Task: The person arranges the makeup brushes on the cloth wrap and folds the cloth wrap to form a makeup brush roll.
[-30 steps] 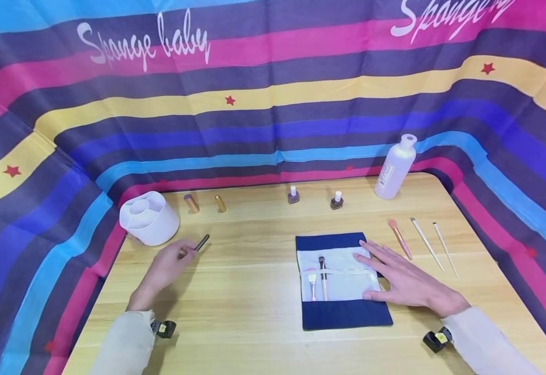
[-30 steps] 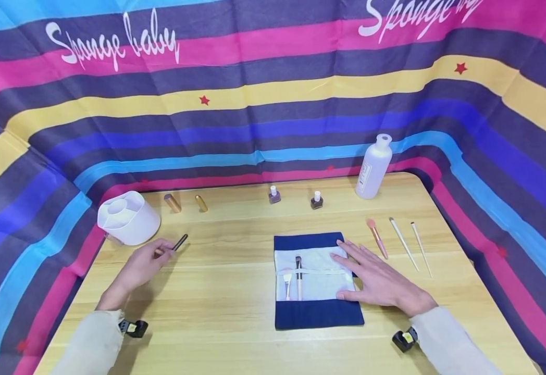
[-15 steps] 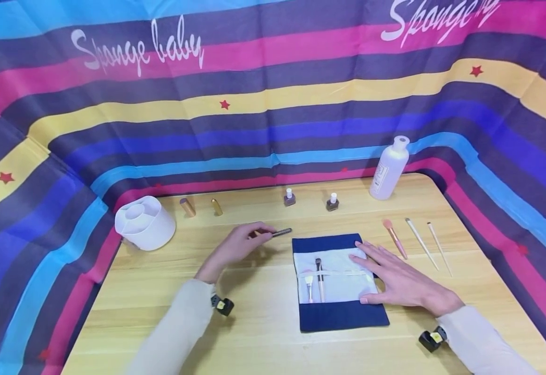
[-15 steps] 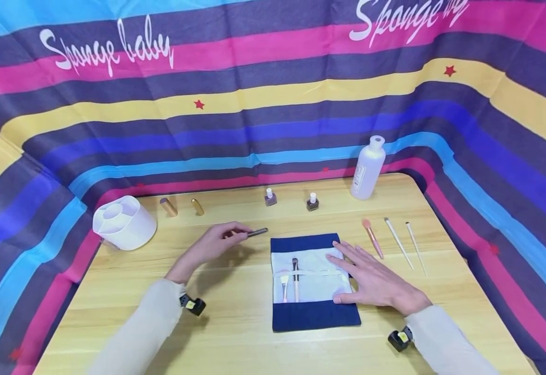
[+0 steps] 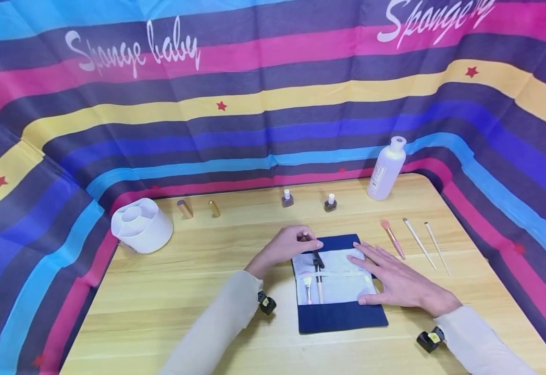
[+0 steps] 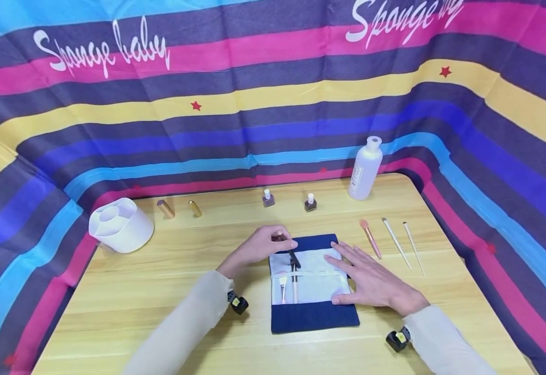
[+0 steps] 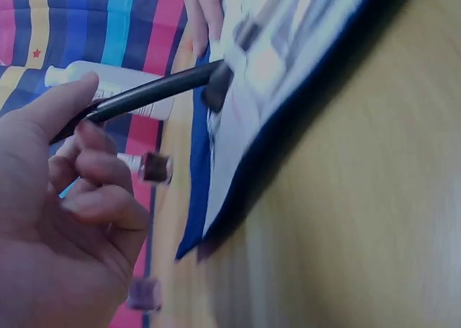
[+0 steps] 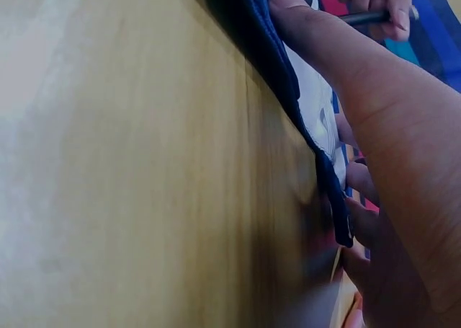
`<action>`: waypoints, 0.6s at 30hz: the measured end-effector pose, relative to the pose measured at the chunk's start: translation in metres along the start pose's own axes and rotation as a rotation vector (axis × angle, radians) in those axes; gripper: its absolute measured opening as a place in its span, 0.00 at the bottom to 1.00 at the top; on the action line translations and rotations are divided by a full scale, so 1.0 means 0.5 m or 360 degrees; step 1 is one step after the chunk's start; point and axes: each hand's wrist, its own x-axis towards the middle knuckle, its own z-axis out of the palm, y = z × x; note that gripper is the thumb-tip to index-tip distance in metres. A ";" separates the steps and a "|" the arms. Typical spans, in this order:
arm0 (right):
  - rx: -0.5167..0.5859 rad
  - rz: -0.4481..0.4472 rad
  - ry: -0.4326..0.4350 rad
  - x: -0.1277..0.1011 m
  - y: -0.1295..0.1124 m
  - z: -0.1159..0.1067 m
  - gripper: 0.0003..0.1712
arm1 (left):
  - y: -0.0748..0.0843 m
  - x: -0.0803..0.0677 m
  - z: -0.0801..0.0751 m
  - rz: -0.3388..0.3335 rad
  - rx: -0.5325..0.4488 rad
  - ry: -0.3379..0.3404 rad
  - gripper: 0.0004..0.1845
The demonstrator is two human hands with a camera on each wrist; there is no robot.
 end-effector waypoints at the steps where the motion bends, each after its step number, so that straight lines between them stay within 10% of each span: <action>1: 0.0002 0.0000 0.0001 0.000 -0.001 0.000 0.59 | 0.000 0.004 0.006 0.0002 -0.0039 -0.0017 0.11; 18: -0.0056 -0.0080 0.0082 -0.001 -0.005 0.001 0.57 | 0.023 0.037 0.091 -0.0098 0.0097 0.0008 0.23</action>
